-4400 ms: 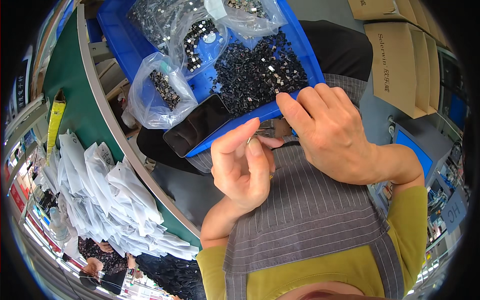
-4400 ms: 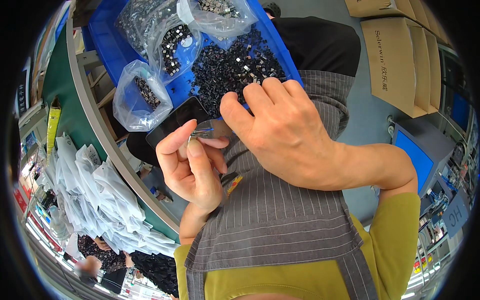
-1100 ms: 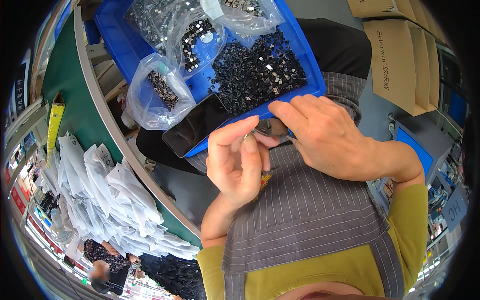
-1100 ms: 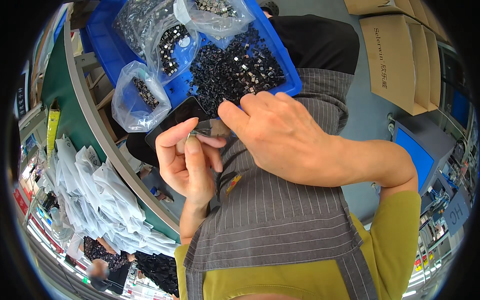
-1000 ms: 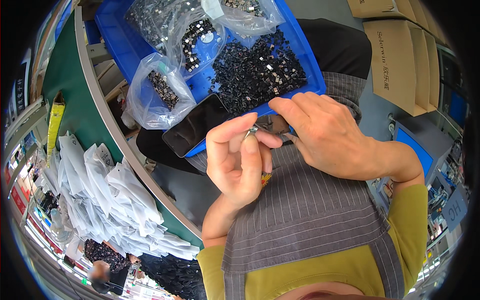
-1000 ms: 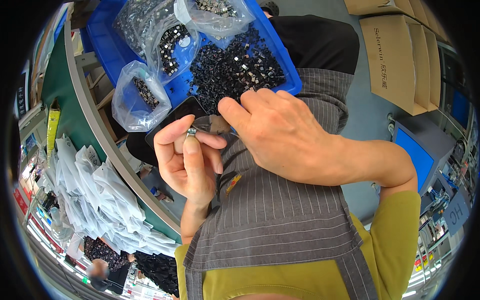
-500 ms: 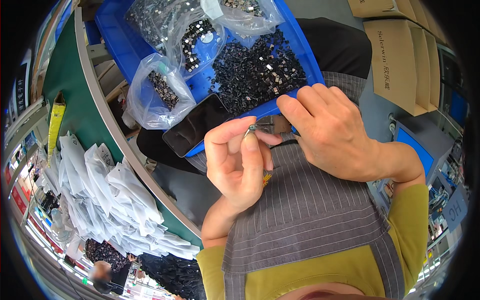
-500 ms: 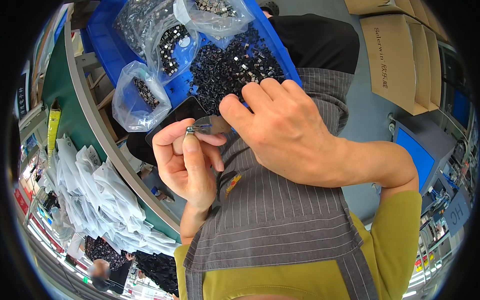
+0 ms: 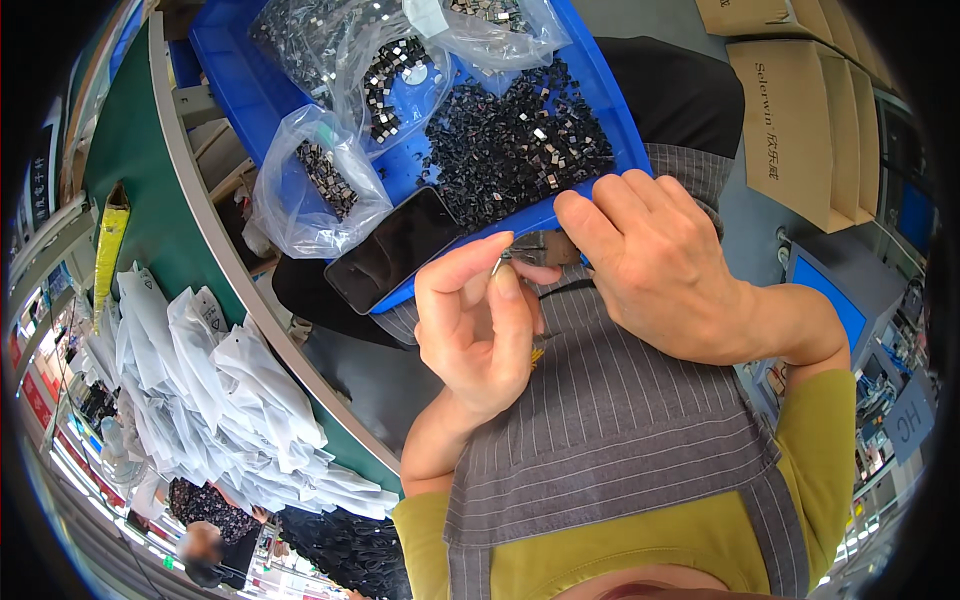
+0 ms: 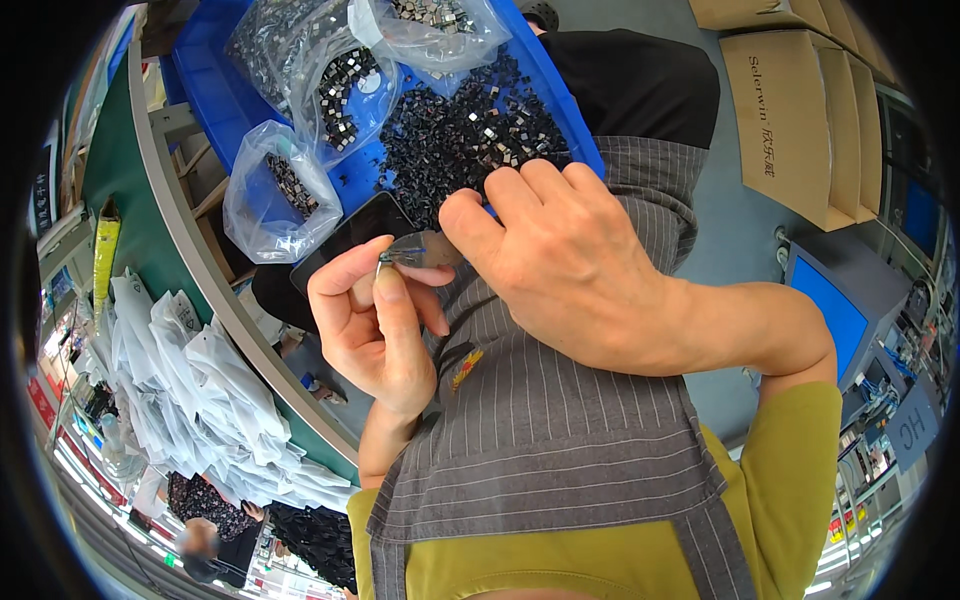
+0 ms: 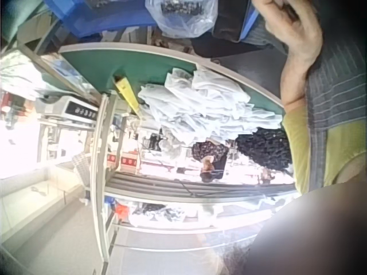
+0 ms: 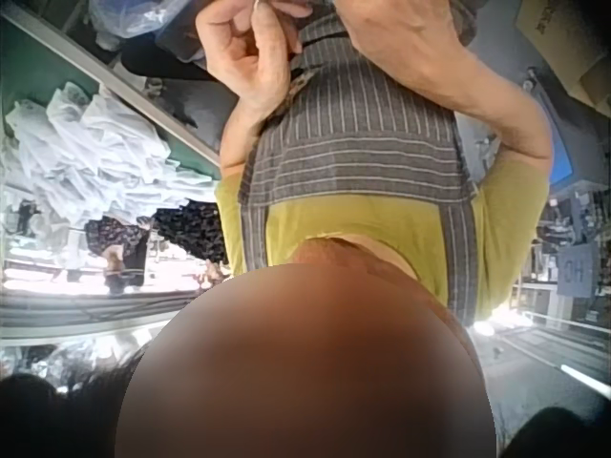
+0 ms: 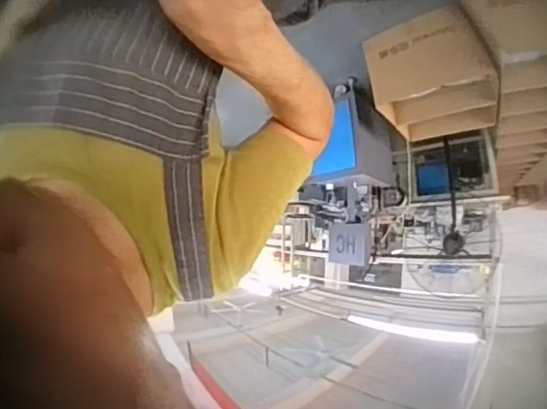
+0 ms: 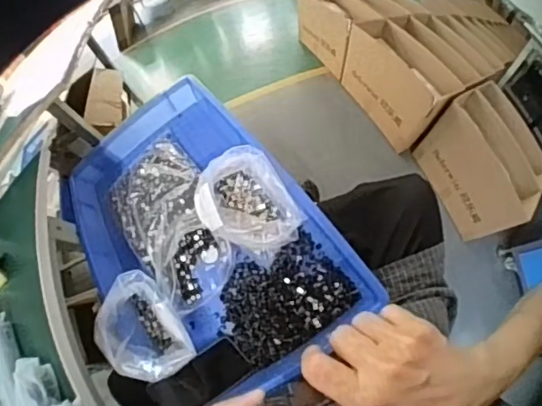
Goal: Processing small electronic or mechanical components using pliers at a factory workbench.
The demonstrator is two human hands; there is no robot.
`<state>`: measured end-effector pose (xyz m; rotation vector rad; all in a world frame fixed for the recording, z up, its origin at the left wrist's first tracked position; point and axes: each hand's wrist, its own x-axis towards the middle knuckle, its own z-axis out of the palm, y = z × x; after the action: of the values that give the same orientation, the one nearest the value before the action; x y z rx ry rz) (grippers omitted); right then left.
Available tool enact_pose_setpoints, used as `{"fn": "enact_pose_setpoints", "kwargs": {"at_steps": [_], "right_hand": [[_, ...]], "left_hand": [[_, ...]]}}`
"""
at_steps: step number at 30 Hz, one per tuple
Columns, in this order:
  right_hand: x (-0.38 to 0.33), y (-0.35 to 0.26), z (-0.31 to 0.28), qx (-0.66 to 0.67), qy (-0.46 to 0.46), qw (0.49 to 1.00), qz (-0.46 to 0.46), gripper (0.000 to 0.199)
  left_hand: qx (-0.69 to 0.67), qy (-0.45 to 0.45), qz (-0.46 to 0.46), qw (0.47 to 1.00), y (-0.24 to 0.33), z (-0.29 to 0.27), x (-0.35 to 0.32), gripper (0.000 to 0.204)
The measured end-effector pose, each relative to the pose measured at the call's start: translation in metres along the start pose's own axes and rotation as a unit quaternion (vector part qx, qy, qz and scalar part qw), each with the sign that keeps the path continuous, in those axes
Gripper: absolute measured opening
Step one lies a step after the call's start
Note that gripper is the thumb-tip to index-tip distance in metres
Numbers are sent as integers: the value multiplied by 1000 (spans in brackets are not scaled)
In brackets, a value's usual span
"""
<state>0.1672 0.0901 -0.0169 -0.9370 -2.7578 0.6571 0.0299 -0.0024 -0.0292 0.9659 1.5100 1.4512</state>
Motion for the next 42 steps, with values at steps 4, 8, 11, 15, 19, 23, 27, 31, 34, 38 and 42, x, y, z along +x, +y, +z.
{"fn": "enact_pose_setpoints", "kwargs": {"at_steps": [4, 8, 11, 15, 19, 23, 27, 31, 34, 38, 42], "right_hand": [[0, -2, 0, -13, -11, 1000, 6, 35], [2, -2, 0, -21, -5, 1000, 0, 36], [1, 0, 4, -10, -14, 1000, 7, 37], [1, 1, 9, -23, 41, 999, -7, 15], [2, 0, 5, 62, 1, 998, 6, 19], [1, 1, -1, 222, -76, 972, 21, 24], [1, 2, -7, 228, -144, 962, 49, 37], [0, 2, -3, 110, -71, 991, 20, 40], [1, 1, -3, 34, -24, 999, 6, 43], [1, 2, -2, 10, -9, 1000, 8, 42], [2, 2, -3, 9, -22, 1000, 5, 39]], "left_hand": [[5, -8, 4, 1000, -1, -2, 0, 18], [4, 5, 3, 1000, 0, 1, 2, 19], [8, 5, 4, 1000, -1, 1, 3, 19], [2, -14, 14, 1000, -3, -2, 4, 19], [-14, -19, 17, 1000, -1, -4, 4, 19], [-135, -18, -57, 989, 3, -7, 3, 20], [-192, -42, -103, 975, 6, -8, 4, 21], [-194, -38, -112, 974, 7, -6, 3, 21], [-114, 11, -79, 990, 8, 3, 2, 21], [-55, 9, -39, 998, 4, 4, 3, 20], [-36, 4, -13, 999, 0, 2, 2, 20]]}}
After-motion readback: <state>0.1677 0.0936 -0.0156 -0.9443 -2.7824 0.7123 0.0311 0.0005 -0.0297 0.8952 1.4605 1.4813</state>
